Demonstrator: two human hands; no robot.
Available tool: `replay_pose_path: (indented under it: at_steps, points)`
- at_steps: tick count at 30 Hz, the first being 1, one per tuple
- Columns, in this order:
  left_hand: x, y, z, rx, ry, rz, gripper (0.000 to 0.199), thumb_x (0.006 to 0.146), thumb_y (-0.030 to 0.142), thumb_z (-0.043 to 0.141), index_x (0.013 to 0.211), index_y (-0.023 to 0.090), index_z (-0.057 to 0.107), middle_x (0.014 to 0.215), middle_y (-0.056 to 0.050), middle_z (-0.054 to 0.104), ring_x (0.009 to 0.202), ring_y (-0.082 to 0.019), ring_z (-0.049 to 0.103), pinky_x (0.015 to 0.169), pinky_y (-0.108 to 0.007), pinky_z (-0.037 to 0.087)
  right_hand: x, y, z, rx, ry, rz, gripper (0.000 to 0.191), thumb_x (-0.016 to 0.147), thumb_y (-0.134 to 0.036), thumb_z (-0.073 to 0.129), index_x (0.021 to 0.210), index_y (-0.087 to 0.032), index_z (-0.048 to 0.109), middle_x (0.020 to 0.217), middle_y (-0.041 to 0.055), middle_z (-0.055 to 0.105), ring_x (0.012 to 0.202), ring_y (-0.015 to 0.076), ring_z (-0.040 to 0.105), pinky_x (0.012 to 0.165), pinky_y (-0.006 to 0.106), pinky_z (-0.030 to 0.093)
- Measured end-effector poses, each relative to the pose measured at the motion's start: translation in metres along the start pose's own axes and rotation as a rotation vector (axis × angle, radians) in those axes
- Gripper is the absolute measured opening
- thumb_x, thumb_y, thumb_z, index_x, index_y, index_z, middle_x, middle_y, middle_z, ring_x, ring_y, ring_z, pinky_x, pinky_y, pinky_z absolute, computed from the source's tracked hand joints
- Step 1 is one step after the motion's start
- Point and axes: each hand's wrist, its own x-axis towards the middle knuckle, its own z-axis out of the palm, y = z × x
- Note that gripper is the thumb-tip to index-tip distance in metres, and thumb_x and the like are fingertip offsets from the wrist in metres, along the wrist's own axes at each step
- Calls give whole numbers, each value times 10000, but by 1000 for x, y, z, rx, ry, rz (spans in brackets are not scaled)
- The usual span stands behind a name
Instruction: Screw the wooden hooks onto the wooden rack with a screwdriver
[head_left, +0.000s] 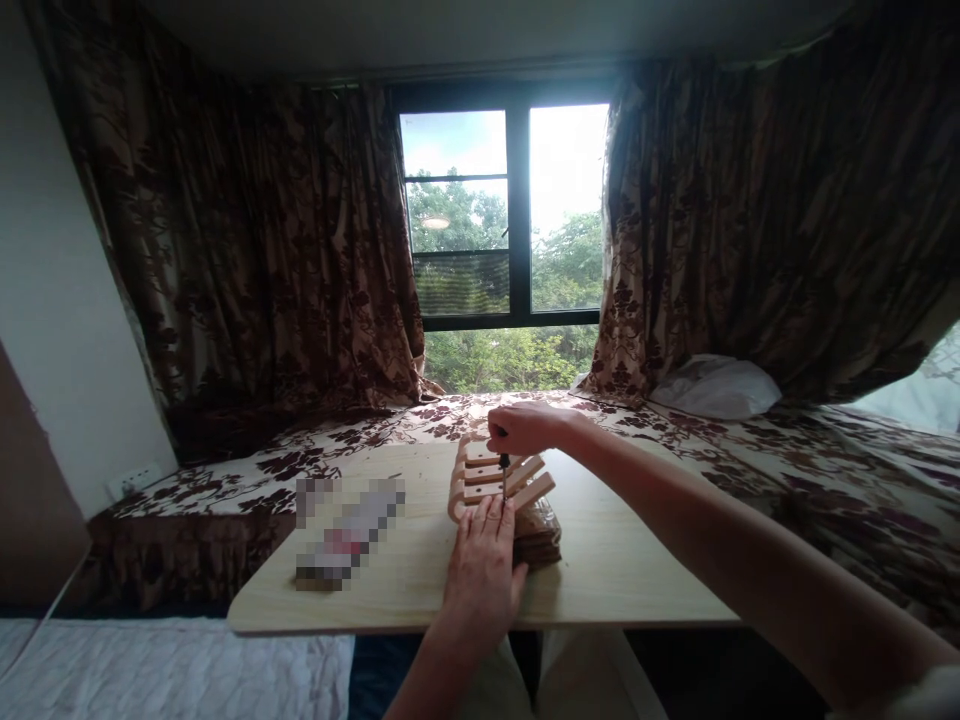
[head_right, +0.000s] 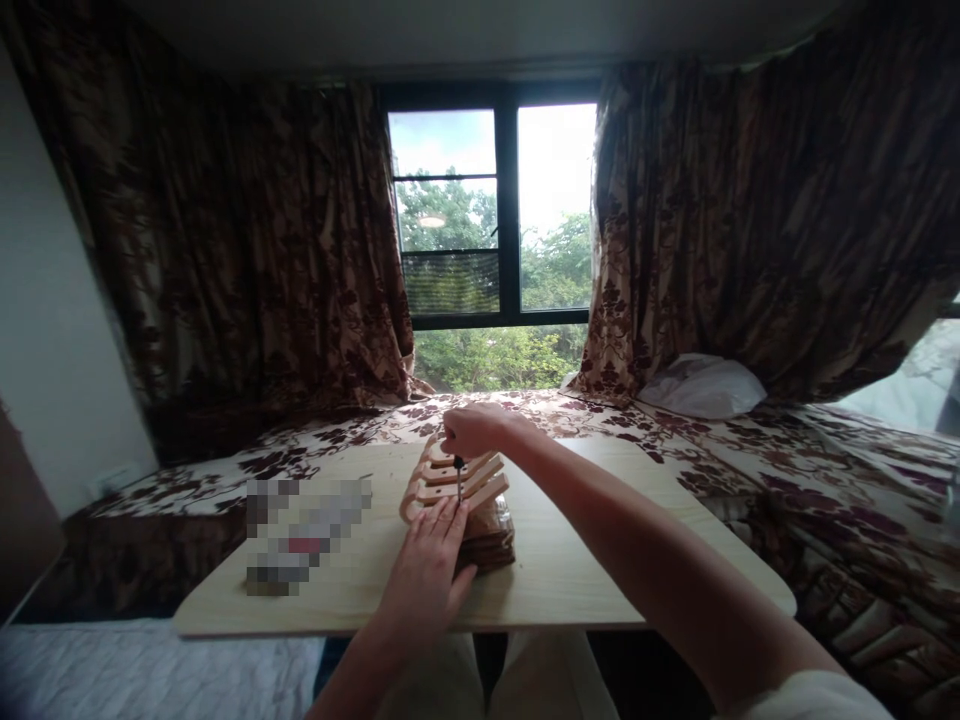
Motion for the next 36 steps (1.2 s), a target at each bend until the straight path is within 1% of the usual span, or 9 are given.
replay_pose_path:
  at_steps: [5, 10, 13, 16, 19, 22, 26, 32, 36]
  points:
    - [2, 0, -1, 3, -3, 7, 683, 753, 187, 541, 1402, 76, 359, 1477, -163, 355, 1379, -298, 302, 1121, -502, 254, 1, 0, 0, 18, -2, -33, 254, 922, -344, 535, 1085, -161, 598, 1048, 58, 624, 863, 174, 616, 745, 368, 522]
    - [-2, 2, -8, -9, -3, 15, 652, 800, 242, 537, 1407, 86, 356, 1487, -161, 349, 1385, -297, 288, 1134, -494, 226, 1, 1, 9, 11, 6, 38, 264, 924, -351, 531, 1096, -160, 592, 1057, 63, 621, 869, 176, 615, 748, 372, 521]
    - [-5, 4, -11, 2, 15, -7, 621, 803, 234, 533, 1391, 94, 388, 1463, -165, 386, 1357, -316, 333, 1127, -507, 236, 0, 2, 6, 3, -3, 59, 263, 923, -351, 533, 1089, -157, 594, 1050, 63, 623, 864, 175, 616, 743, 370, 522]
    - [-7, 6, -13, 13, 25, -20, 597, 792, 201, 541, 1367, 95, 422, 1406, -158, 460, 1309, -312, 399, 1114, -497, 271, -3, 3, -2, 4, -27, 35, 258, 923, -354, 533, 1076, -157, 600, 1030, 58, 628, 842, 168, 618, 728, 360, 525]
    - [-6, 7, -13, 14, 18, -14, 622, 767, 181, 566, 1365, 93, 418, 1404, -161, 459, 1305, -309, 399, 1107, -475, 298, -4, 2, -5, 20, -41, -9, 244, 922, -346, 536, 1063, -159, 605, 1019, 53, 630, 831, 164, 617, 723, 354, 525]
    - [-6, 10, -12, 12, 14, -16, 625, 764, 178, 564, 1362, 78, 413, 1406, -174, 449, 1306, -315, 393, 1111, -480, 286, -4, 2, 1, 38, -22, -25, 247, 923, -342, 535, 1076, -158, 599, 1028, 55, 627, 841, 167, 617, 728, 358, 524]
    - [-6, 13, -11, 15, 18, -31, 610, 768, 153, 541, 1359, 84, 411, 1409, -167, 446, 1317, -311, 378, 1114, -485, 275, -4, 4, 9, 32, 18, 6, 260, 923, -344, 535, 1092, -155, 592, 1043, 60, 623, 861, 175, 616, 738, 367, 523]
    - [-7, 13, -11, 27, 18, -35, 625, 760, 160, 571, 1360, 74, 421, 1399, -168, 457, 1299, -314, 403, 1107, -464, 302, -3, 7, 1, 17, 23, -21, 250, 921, -345, 538, 1067, -153, 601, 1012, 53, 631, 827, 164, 620, 716, 354, 527]
    - [-7, 13, -12, 22, 13, -39, 612, 774, 174, 569, 1360, 78, 423, 1400, -170, 454, 1300, -312, 399, 1115, -466, 285, 3, 4, 7, 32, 41, -37, 250, 923, -345, 534, 1072, -155, 600, 1018, 53, 630, 830, 165, 619, 721, 355, 526]
